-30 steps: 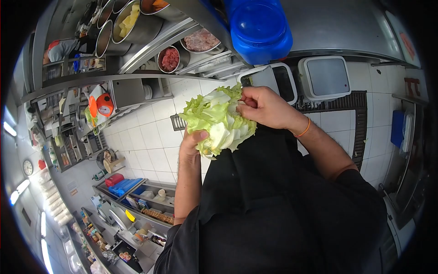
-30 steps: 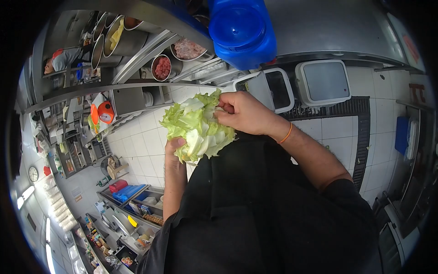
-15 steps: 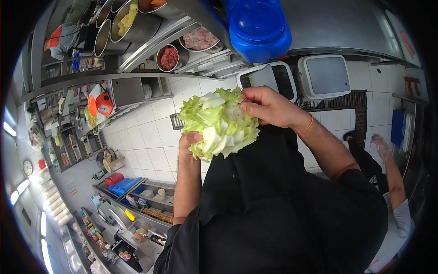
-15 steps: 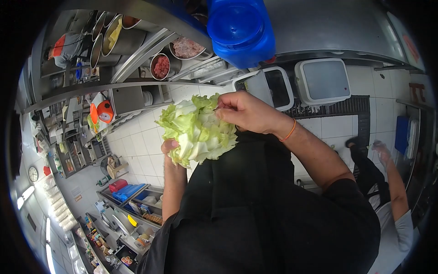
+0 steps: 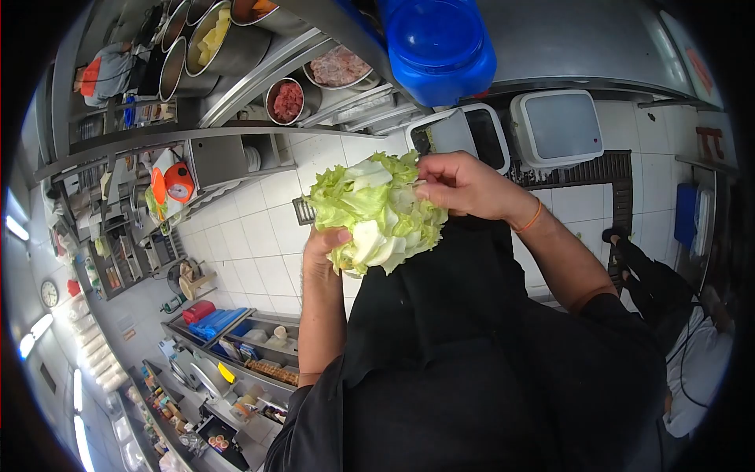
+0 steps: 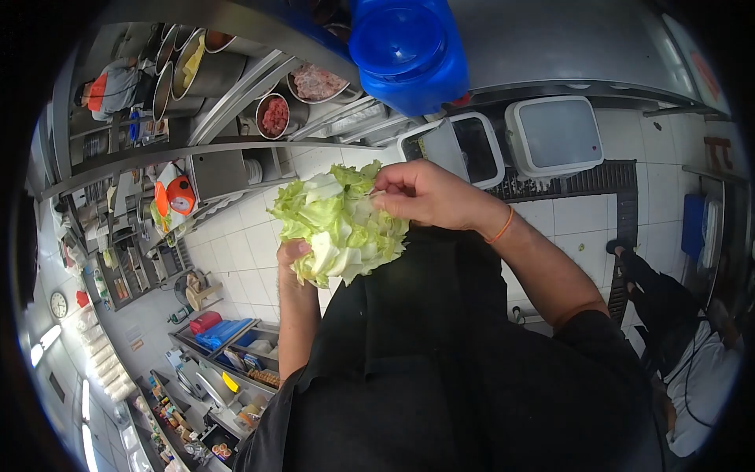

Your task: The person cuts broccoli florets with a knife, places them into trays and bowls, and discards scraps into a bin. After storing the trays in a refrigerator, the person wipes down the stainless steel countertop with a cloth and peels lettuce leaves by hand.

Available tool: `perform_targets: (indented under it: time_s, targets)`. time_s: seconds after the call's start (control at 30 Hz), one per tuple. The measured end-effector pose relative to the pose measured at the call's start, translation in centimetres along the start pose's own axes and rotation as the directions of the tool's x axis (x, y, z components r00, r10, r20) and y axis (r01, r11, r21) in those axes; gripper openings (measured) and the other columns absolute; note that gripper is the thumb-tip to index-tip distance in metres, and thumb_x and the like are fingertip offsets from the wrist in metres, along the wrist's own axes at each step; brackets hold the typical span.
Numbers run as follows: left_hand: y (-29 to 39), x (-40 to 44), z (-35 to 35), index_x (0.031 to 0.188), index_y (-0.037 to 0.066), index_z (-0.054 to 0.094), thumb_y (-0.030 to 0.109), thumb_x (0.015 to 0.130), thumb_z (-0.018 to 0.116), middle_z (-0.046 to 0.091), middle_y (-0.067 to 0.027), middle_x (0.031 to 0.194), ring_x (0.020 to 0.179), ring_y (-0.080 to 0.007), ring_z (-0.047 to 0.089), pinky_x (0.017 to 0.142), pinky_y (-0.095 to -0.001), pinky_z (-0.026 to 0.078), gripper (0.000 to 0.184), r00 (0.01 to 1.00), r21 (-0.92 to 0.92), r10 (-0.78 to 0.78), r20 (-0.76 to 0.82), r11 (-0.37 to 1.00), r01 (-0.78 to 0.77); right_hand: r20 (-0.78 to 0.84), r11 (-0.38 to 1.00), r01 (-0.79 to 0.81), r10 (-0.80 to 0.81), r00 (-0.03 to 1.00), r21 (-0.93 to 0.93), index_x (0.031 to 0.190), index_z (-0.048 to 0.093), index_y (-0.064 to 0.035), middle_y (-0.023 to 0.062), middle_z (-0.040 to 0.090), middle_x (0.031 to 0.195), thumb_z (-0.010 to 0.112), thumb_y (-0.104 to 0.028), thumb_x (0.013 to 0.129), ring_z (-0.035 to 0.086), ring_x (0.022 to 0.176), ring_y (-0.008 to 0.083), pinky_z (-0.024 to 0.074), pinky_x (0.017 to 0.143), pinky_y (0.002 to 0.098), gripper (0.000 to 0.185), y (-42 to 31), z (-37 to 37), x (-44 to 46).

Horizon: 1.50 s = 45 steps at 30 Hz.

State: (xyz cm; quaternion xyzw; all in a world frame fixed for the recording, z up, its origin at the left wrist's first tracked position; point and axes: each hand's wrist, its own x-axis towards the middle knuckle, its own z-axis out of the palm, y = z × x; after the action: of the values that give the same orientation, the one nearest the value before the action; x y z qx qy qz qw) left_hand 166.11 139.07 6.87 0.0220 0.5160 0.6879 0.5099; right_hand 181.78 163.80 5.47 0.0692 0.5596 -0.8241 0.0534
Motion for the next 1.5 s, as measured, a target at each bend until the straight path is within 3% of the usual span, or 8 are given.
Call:
perform_targets:
  time_s: [0.1,0.2,0.4,0.8,0.97,1.03,1.2,1.5]
  targets:
    - [0.6,-0.1,-0.1,0.143,-0.004,0.045,0.018,0.061,0.082,0.061,-0.0180,0.130,0.119,-0.0310,0.062,0.103,-0.0396,0.051,0.093,0.997,0.091,-0.068,-0.031,0.993,0.071,0.050,0.861,0.158,-0.153,0.987,-0.483,0.084,0.055,-0.0048,-0.0086,0.046,0.073,0.068,-0.022,0.099,0.041,0.062,0.0010,0.0325,0.052,0.0226,0.026,-0.7,-0.8,-0.2]
    - [0.2,0.0,-0.3,0.143,-0.004,0.045,0.017,0.062,0.082,0.061,-0.0178,0.130,0.118,-0.0307,0.063,0.102,-0.0391,0.052,0.092,0.996,0.058,-0.081,-0.024,0.995,0.082,0.064,0.920,0.110,-0.093,0.994,-0.377,0.087,0.060,-0.0052,-0.0090,0.047,0.071,0.069,-0.022,0.099,0.043,0.063,0.0011,0.0337,0.052,0.0231,0.022,-0.8,-1.0,-0.3]
    - [-1.6,1.1,0.1,0.142,-0.005,0.046,0.018,0.061,0.081,0.062,-0.0185,0.129,0.116,-0.0320,0.064,0.101,-0.0403,0.054,0.091,0.997,-0.115,-0.067,0.032,0.991,0.070,0.040,0.891,-0.116,0.110,0.993,0.439,0.103,0.067,-0.0057,-0.0072,0.054,0.081,0.067,-0.027,0.101,0.043,0.067,0.0004,0.0301,0.053,0.0201,0.022,0.9,-0.6,-0.9]
    - [-3.1,2.6,-1.3,0.141,-0.006,0.047,0.022,0.067,0.078,0.062,-0.0190,0.130,0.116,-0.0318,0.064,0.100,-0.0409,0.054,0.085,0.997,0.002,-0.071,0.017,0.998,0.071,-0.195,0.431,0.228,-0.119,0.973,0.873,0.109,0.055,-0.0092,-0.0075,0.039,0.079,0.051,-0.032,0.108,0.032,0.061,0.0024,0.0289,0.054,0.0182,0.023,6.0,-3.7,-0.7]
    - [-3.5,3.0,-1.8,0.140,-0.006,0.047,0.022,0.070,0.072,0.063,-0.0189,0.127,0.110,-0.0320,0.066,0.094,-0.0403,0.057,0.080,0.997,-0.035,-0.064,-0.040,0.997,0.063,-0.510,0.583,0.305,0.226,0.830,0.753,0.100,0.058,-0.0130,-0.0061,0.042,0.075,0.059,-0.032,0.104,0.036,0.061,0.0046,0.0314,0.052,0.0217,0.019,17.2,-15.2,-3.2]
    - [-3.8,3.5,-2.6,0.140,-0.007,0.047,0.021,0.070,0.071,0.063,-0.0189,0.125,0.108,-0.0319,0.066,0.092,-0.0401,0.057,0.078,0.999,-0.083,-0.039,-0.012,0.996,0.037,-0.748,0.710,0.276,0.525,0.406,0.648,0.094,0.059,-0.0156,-0.0054,0.041,0.073,0.065,-0.032,0.099,0.038,0.059,0.0070,0.0330,0.050,0.0234,0.018,25.8,-21.1,-4.1]
    - [-3.2,2.1,-5.0,0.139,-0.006,0.048,0.018,0.066,0.073,0.063,-0.0193,0.126,0.110,-0.0325,0.066,0.095,-0.0405,0.056,0.081,1.000,-0.162,-0.029,-0.003,0.986,0.028,-0.816,0.747,-0.380,0.578,-0.034,0.545,0.099,0.062,-0.0106,0.0025,0.052,0.078,0.062,-0.036,0.100,0.051,0.067,0.0142,0.0464,0.054,0.0293,0.026,36.3,-31.7,-9.1]
    - [0.6,-0.5,-5.0,0.148,-0.003,0.041,0.019,0.062,0.082,0.058,-0.0141,0.136,0.123,-0.0263,0.057,0.105,-0.0373,0.046,0.098,0.994,0.117,0.005,-0.109,0.993,0.007,-0.973,0.957,-0.260,-0.068,0.221,-0.127,0.111,0.068,-0.0070,-0.0011,0.061,0.082,0.062,-0.016,0.100,0.056,0.070,0.0073,0.0477,0.060,0.0244,0.015,25.3,-22.4,-1.9]
